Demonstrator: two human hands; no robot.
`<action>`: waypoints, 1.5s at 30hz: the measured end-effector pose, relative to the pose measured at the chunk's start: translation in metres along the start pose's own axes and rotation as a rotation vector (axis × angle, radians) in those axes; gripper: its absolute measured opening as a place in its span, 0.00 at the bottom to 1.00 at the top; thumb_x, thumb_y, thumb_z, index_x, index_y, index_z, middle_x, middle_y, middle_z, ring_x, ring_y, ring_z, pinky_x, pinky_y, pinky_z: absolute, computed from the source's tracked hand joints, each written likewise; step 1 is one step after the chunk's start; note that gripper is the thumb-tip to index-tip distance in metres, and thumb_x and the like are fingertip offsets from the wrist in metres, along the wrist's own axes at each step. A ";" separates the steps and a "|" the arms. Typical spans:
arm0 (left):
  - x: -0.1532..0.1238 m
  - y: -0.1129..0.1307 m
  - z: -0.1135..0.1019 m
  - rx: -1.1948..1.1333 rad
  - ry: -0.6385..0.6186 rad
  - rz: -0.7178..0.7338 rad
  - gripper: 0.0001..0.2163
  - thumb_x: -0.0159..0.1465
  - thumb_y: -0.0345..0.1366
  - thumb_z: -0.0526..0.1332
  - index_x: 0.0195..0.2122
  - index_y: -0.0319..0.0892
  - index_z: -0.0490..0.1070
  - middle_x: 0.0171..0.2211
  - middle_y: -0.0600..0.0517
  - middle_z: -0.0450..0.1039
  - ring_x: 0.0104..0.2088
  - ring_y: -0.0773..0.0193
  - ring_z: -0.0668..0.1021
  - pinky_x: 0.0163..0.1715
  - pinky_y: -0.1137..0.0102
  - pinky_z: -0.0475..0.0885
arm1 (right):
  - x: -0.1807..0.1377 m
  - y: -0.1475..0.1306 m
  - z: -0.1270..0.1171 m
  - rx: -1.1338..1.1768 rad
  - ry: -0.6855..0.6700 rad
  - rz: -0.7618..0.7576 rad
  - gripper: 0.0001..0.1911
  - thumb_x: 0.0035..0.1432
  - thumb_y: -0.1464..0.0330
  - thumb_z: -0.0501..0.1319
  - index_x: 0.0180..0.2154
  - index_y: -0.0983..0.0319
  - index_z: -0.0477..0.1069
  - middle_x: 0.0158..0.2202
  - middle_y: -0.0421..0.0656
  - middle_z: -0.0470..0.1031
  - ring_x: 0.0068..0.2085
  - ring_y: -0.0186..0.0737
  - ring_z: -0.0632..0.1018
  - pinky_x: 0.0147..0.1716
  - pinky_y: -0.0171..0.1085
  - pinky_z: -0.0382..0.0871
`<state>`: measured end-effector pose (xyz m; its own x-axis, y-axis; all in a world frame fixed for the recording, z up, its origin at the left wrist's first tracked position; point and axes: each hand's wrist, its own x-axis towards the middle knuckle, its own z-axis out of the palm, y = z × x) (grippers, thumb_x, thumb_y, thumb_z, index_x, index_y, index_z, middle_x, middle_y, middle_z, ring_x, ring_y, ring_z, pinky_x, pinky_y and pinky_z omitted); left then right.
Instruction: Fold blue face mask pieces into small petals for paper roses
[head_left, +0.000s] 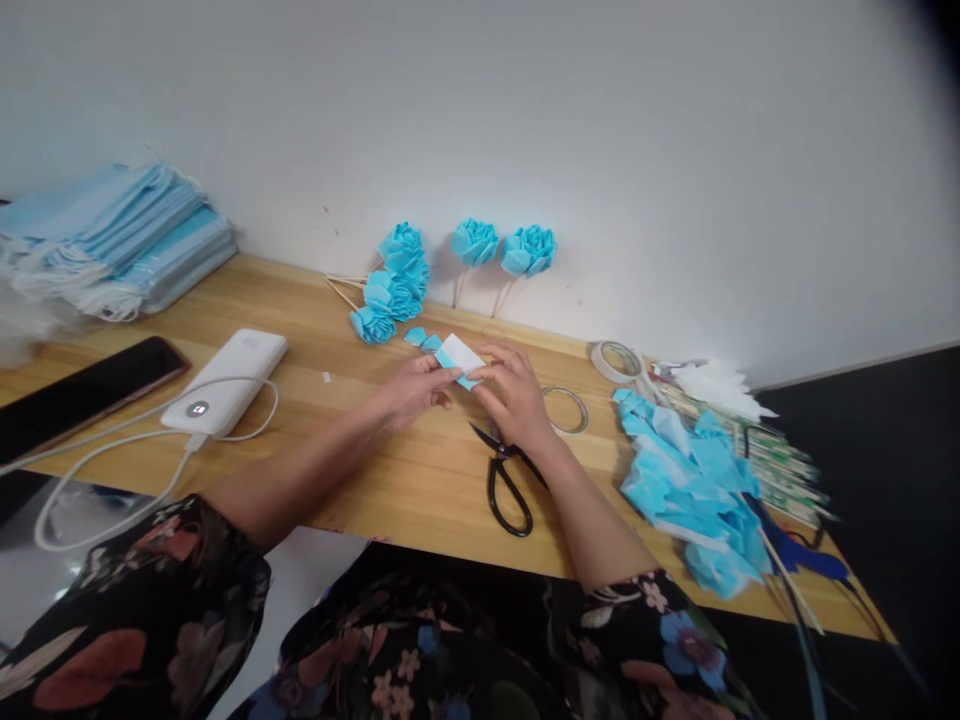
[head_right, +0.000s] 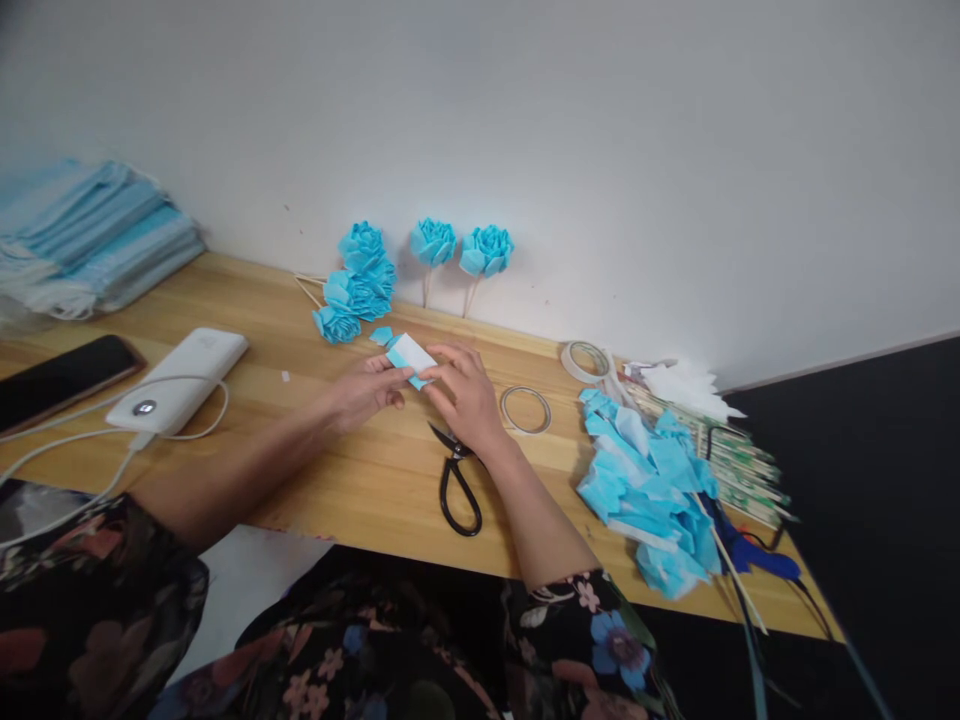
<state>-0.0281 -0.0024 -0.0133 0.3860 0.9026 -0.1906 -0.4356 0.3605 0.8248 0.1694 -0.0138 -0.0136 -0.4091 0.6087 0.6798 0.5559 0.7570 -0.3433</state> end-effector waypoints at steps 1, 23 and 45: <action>0.000 -0.001 0.000 0.005 -0.010 0.004 0.16 0.48 0.34 0.78 0.36 0.37 0.78 0.33 0.51 0.78 0.30 0.69 0.76 0.24 0.76 0.70 | -0.001 0.000 0.001 0.024 0.005 0.029 0.06 0.65 0.69 0.61 0.42 0.54 0.75 0.55 0.45 0.75 0.58 0.49 0.74 0.58 0.54 0.69; 0.001 -0.006 0.001 0.263 -0.025 0.100 0.18 0.52 0.40 0.74 0.40 0.37 0.75 0.39 0.45 0.82 0.36 0.59 0.83 0.29 0.72 0.75 | -0.001 -0.011 0.008 0.379 0.074 0.513 0.20 0.57 0.63 0.65 0.52 0.56 0.72 0.41 0.42 0.80 0.42 0.41 0.81 0.47 0.43 0.76; -0.001 -0.004 0.005 0.260 -0.025 0.157 0.18 0.50 0.43 0.74 0.37 0.37 0.76 0.26 0.54 0.74 0.27 0.70 0.74 0.27 0.74 0.70 | 0.001 -0.011 0.014 0.685 0.080 0.627 0.36 0.57 0.59 0.66 0.65 0.55 0.60 0.36 0.40 0.76 0.38 0.41 0.77 0.44 0.42 0.74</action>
<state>-0.0224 -0.0057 -0.0137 0.3516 0.9353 -0.0392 -0.2705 0.1416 0.9522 0.1528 -0.0181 -0.0188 -0.1137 0.9549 0.2742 0.0996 0.2855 -0.9532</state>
